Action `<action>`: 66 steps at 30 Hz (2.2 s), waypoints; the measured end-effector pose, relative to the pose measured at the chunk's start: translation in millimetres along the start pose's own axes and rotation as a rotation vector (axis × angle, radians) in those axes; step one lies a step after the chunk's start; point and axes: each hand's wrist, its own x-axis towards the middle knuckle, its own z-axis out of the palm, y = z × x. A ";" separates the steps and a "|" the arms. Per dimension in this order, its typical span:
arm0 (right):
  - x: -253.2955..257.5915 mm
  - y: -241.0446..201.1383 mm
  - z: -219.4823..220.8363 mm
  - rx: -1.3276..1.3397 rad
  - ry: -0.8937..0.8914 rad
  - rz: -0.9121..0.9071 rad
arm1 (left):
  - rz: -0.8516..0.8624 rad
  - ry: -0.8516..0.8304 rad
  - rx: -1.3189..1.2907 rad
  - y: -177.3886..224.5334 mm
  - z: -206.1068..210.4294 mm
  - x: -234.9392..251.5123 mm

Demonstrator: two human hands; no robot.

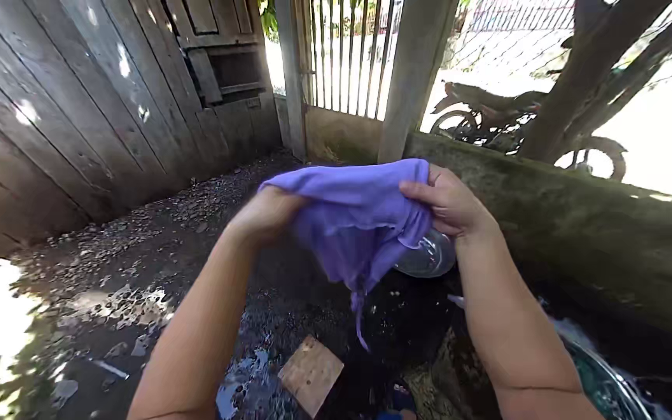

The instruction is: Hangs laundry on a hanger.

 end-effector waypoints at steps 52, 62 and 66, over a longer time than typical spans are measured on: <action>184.7 -322.0 -98.9 -1.562 0.920 -0.444 | 0.344 0.479 1.142 371.8 26.0 180.5; 166.4 -322.0 -106.6 -1.435 0.851 -0.850 | 1.193 0.562 1.232 350.0 -45.7 237.9; 171.5 -323.7 -88.0 -1.557 0.689 -0.327 | 0.309 0.399 1.285 367.6 33.8 138.4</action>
